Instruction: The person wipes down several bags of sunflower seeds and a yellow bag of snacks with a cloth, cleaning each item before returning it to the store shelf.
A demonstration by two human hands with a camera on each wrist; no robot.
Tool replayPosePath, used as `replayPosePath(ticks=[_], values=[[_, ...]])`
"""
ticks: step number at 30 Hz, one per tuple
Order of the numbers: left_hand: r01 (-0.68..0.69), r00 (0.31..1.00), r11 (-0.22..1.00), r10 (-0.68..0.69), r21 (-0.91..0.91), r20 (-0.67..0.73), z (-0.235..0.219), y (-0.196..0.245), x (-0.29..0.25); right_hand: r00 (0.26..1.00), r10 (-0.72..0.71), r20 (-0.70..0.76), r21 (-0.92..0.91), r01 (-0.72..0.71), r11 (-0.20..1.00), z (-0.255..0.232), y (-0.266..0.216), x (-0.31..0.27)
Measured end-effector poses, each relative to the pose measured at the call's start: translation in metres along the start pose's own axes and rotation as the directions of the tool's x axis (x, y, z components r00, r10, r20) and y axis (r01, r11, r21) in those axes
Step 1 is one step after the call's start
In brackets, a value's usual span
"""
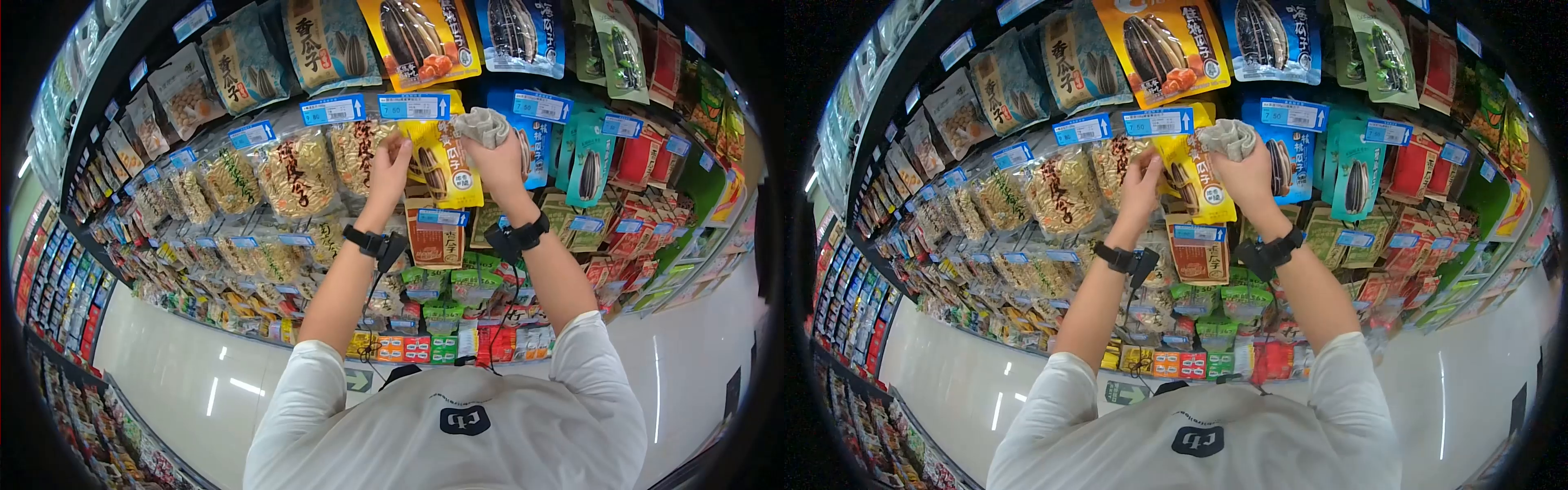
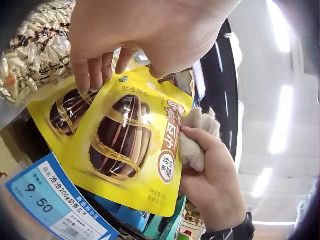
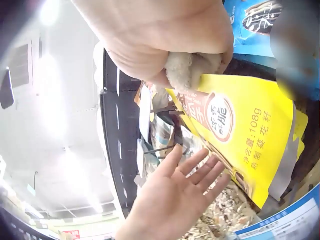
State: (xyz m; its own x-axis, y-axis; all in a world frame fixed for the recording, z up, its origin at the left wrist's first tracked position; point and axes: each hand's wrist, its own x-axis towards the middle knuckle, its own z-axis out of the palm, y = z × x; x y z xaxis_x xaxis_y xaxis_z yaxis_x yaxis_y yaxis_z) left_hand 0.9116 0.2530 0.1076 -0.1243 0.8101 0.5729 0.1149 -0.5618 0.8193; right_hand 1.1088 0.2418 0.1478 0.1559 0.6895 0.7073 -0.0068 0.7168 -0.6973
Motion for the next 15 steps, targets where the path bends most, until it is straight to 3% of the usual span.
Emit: replayPosePath(ticks=[5, 7, 11, 15], values=[[0.013, 1.0, 1.0, -0.012, -0.015, 0.021, -0.008, 0.008, -0.002, 0.996, 0.088, 0.024, -0.008, -0.088, 0.996, 0.0, -0.032, -0.006], [0.064, 0.998, 0.99, -0.062, -0.122, 0.02, -0.009, 0.018, -0.004, 0.988, 0.145, 0.059, 0.03, -0.147, 0.989, -0.003, -0.033, -0.004], [0.162, 0.987, 0.936, -0.148, -0.314, 0.07, -0.014, 0.018, -0.002, 0.991, 0.107, 0.08, 0.082, -0.114, 0.99, -0.005, -0.032, -0.003], [0.181, 0.983, 0.908, -0.17, -0.378, 0.063, -0.014, 0.032, -0.009, 0.987, 0.108, 0.117, 0.068, -0.116, 0.991, -0.008, -0.035, -0.006]])
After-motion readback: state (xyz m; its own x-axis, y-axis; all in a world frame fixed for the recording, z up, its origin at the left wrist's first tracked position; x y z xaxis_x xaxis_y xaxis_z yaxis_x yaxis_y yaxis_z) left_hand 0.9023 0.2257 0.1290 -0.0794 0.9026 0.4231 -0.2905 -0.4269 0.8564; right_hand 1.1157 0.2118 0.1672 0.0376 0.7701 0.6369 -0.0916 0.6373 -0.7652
